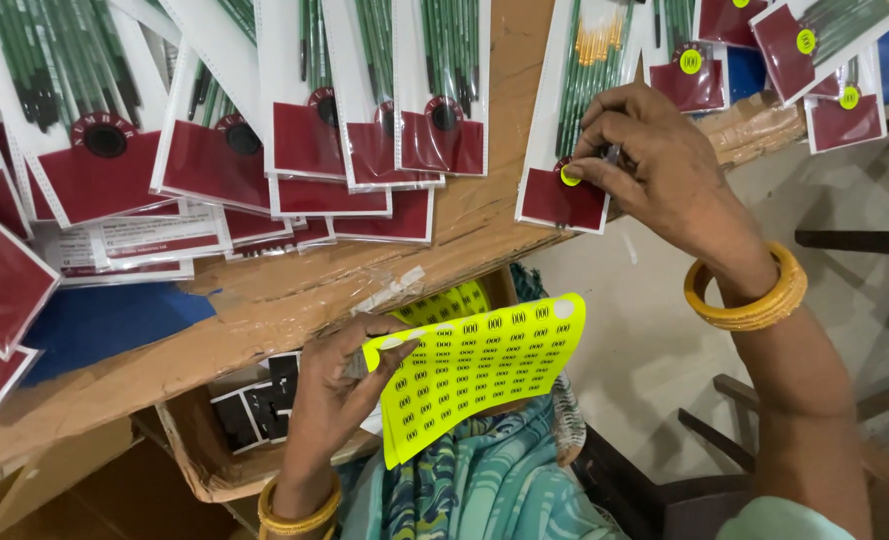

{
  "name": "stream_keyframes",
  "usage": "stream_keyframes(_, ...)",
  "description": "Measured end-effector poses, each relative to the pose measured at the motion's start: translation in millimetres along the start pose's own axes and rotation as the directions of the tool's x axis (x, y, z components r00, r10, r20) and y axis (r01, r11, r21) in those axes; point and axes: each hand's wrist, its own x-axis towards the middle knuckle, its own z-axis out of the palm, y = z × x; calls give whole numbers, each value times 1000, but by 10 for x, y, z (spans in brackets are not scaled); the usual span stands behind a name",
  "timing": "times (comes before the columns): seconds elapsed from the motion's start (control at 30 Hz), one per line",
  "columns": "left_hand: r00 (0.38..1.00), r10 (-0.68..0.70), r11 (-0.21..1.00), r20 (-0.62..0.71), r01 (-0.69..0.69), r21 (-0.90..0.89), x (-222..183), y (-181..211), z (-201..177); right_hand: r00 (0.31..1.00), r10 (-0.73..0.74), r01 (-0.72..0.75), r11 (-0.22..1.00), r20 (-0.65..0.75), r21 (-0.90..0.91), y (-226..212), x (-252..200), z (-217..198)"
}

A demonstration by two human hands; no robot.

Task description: The person peels small yellow circular stickers from a sheet and applies them to the packaging of paintbrushes, handling the packages individually on a wooden work surface.

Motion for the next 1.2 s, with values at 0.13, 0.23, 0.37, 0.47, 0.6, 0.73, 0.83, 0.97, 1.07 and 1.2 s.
stream_keyframes(0.13,999,51,999,-4,-51,1,9,15,14,997,-46,41,995,-55,-90,-15,-2,50)
stream_keyframes(0.23,996,83,996,-11,-83,38,11,1,15,962,-208,175,967,-176,-188,76,-25,83)
stream_keyframes(0.37,993,99,995,-60,-98,22,-79,8,18,978,-135,62,916,-159,-397,322,49,29)
stream_keyframes(0.47,990,109,994,-91,-107,19,-98,105,10,907,-355,161,789,-226,-592,203,508,149)
stream_keyframes(0.6,989,78,997,-128,-81,-16,-147,121,41,865,-494,415,800,-85,-434,-145,1035,506)
stream_keyframes(0.73,985,39,997,-170,-49,-59,-217,44,10,927,-372,363,849,53,-384,-90,669,492)
stream_keyframes(0.83,980,81,993,-183,-95,-67,-220,51,-7,941,-336,314,822,41,-475,-157,167,299)
stream_keyframes(0.97,982,72,993,-176,-87,-76,-192,89,33,952,-307,305,951,20,47,-492,-432,154)
stream_keyframes(1.07,980,61,996,-187,-71,-48,-203,136,39,970,-230,217,965,76,145,-602,-600,179)
stream_keyframes(1.2,978,91,995,-190,-95,-12,-195,172,34,981,-179,160,966,80,201,-553,-638,243)
